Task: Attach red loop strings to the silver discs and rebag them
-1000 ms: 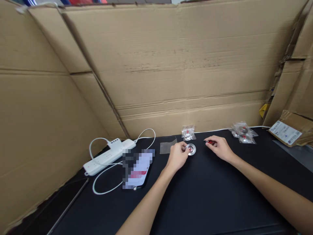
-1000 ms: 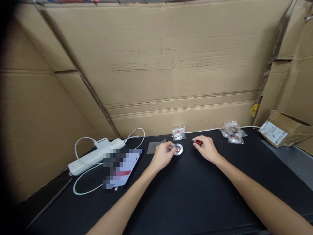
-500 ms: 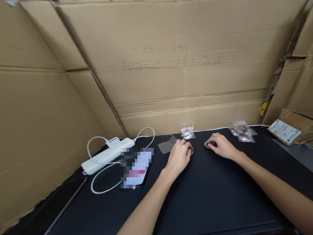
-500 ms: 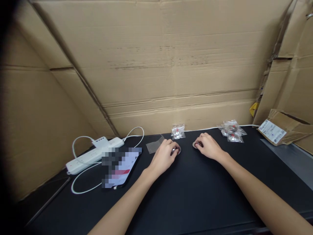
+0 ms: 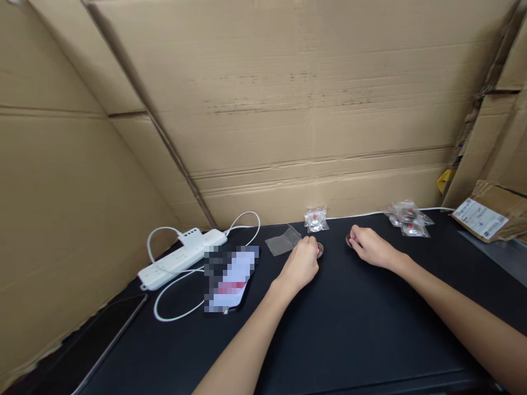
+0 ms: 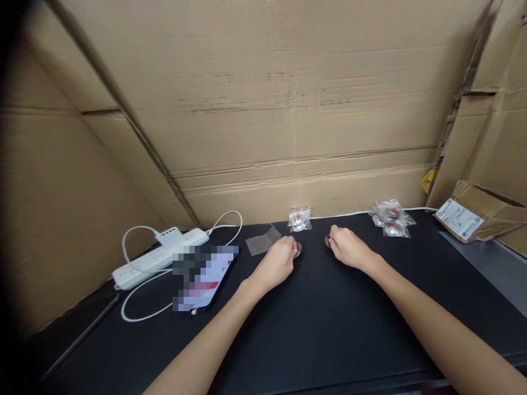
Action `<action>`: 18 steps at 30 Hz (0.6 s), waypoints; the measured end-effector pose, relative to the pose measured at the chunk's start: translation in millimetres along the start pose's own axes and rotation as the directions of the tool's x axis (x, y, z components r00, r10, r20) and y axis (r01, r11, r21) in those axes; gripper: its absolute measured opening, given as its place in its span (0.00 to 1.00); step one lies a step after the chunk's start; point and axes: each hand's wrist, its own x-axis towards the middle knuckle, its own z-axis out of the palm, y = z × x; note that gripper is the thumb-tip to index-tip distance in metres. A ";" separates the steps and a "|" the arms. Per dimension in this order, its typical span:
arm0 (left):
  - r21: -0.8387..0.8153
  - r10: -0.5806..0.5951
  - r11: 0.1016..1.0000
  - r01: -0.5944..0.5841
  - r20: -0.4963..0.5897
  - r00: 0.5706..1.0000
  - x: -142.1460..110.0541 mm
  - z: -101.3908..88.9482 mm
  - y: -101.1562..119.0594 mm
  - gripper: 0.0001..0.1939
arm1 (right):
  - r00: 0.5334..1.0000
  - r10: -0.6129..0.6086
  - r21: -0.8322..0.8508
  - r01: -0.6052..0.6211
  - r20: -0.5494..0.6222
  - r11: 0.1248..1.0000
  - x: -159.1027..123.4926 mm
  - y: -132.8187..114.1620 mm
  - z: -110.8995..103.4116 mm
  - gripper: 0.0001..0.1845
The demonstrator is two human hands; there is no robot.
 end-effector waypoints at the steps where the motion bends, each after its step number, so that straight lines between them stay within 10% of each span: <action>1: 0.014 0.002 1.000 -0.002 0.003 1.000 0.1 -0.1 0.9 0.12 | 1.000 0.006 0.013 -0.006 -0.003 1.000 0.1 -0.6 0.5 0.04; 18: -0.091 -0.047 0.995 0.048 0.019 0.999 1.8 2.8 -4.7 0.16 | 0.999 -0.031 -0.004 0.031 0.024 0.999 1.0 -13.7 -1.5 0.20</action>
